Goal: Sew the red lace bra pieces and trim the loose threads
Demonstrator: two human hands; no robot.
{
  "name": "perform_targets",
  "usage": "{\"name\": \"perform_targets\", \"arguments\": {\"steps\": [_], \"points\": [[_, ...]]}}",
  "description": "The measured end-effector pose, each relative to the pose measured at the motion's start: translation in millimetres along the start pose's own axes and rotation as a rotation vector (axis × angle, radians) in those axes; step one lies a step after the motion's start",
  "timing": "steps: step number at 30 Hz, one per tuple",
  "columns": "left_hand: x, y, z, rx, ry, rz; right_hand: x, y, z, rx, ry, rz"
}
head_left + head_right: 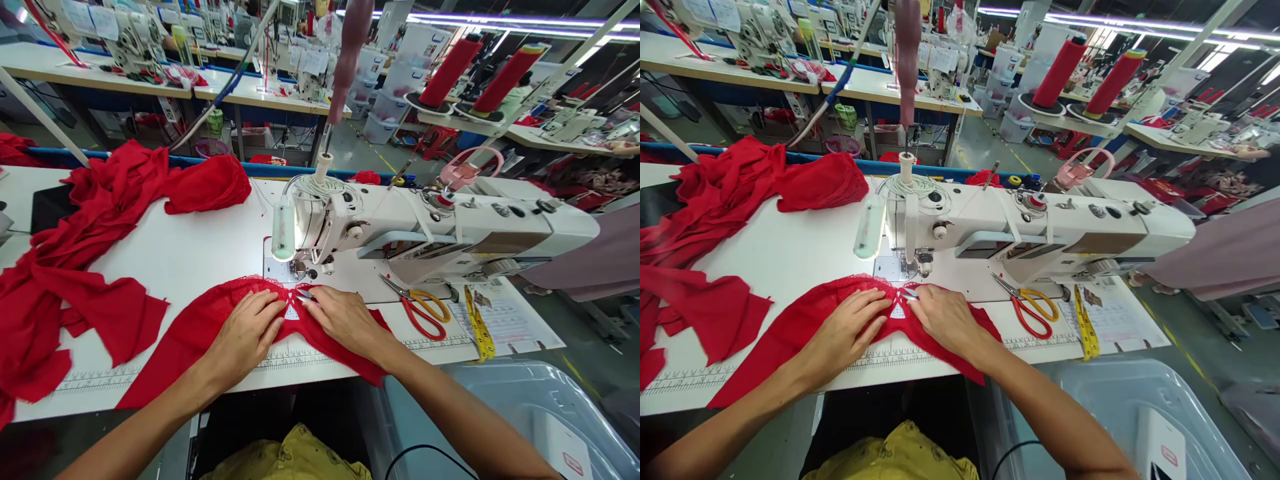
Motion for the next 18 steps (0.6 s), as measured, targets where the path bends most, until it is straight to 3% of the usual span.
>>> {"name": "perform_targets", "arguments": {"steps": [3, 6, 10, 13, 15, 18], "points": [[2, 10.5, 11, -0.103, 0.071, 0.018, -11, 1, -5, -0.098, -0.072, 0.174], [8, 9.7, 24, -0.152, 0.139, 0.122, -6, -2, -4, -0.149, -0.056, 0.35], [16, -1.2, 39, -0.006, 0.264, 0.137, 7, -10, 7, -0.157, 0.057, 0.452], [19, -5.0, 45, 0.14, 0.377, 0.041, 5, -12, 14, -0.183, 0.0, 0.534], [18, -4.0, 46, 0.158, 0.398, -0.031, 1, -12, 18, -0.173, -0.046, 0.598], [18, -1.2, 47, 0.092, 0.357, -0.133, 0, -11, 23, -0.084, -0.03, 0.673]]}}
Point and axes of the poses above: each hand's wrist, its own z-axis towards the middle knuckle, its own y-axis out of the back of the hand, x = y × z, the point moved 4 cm from there along z, towards the middle knuckle, and after that the axes turned 8 degrees about -z, right-handed, at the moved point
